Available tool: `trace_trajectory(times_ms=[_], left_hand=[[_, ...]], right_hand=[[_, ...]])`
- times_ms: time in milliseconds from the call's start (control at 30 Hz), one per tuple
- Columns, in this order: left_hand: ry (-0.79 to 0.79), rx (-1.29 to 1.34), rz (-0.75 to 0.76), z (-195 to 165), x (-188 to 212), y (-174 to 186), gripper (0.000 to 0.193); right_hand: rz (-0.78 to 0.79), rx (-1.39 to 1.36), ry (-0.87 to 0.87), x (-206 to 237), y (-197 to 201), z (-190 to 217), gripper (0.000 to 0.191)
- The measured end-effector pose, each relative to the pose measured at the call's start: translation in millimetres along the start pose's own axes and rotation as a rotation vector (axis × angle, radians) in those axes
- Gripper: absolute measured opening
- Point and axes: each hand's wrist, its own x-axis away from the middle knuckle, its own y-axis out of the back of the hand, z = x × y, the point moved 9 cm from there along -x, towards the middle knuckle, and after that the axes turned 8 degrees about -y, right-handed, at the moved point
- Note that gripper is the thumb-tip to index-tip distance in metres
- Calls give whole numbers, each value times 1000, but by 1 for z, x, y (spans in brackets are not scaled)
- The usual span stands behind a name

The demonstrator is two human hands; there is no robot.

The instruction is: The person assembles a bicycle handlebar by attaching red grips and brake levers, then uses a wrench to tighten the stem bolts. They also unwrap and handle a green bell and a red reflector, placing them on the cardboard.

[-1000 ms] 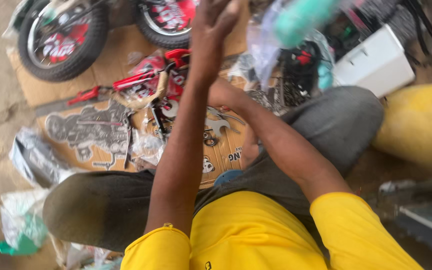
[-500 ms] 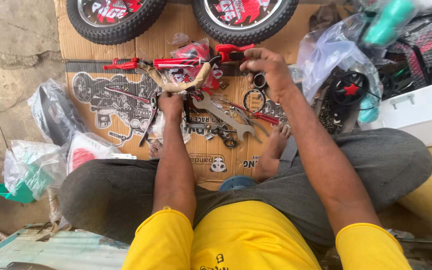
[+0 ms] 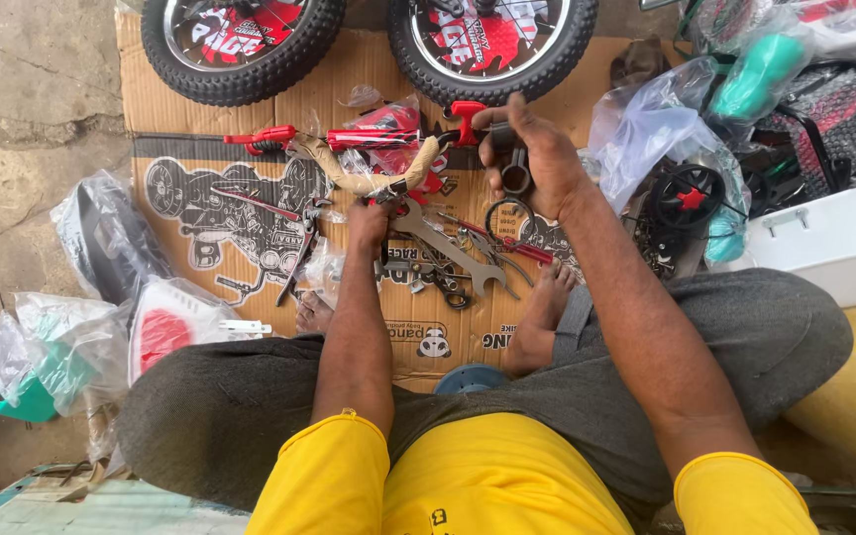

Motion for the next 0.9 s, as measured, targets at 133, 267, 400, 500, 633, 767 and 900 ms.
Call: trace_trajectory(times_ms=[133,267,400,500,633,767,900], left_hand=[[75,26,68,7,8,-11,25],[87,-65,83,4,11,-20,18],[-87,-428,99,-14,10,-22,36],[-298,-837,78,-32,19,-19,48],[-158,-959,116,-28,30,-11,47],[-283,-845,134,-79,59,-30,41],[-413,-477,452,-150,114,-93,55]], right_hand=[[35,29,1,7,-7,2,37],[-83,246,25,3,-1,-4,33],[-200,450,32,-4,14,-18,32],[-380,1179,-86,-6,38,-41,40],[-399,1472,-44,-13,60,-75,51],[-476,1391,72,-20,68,-78,58],[-378,602,62,-26,46,-61,45]])
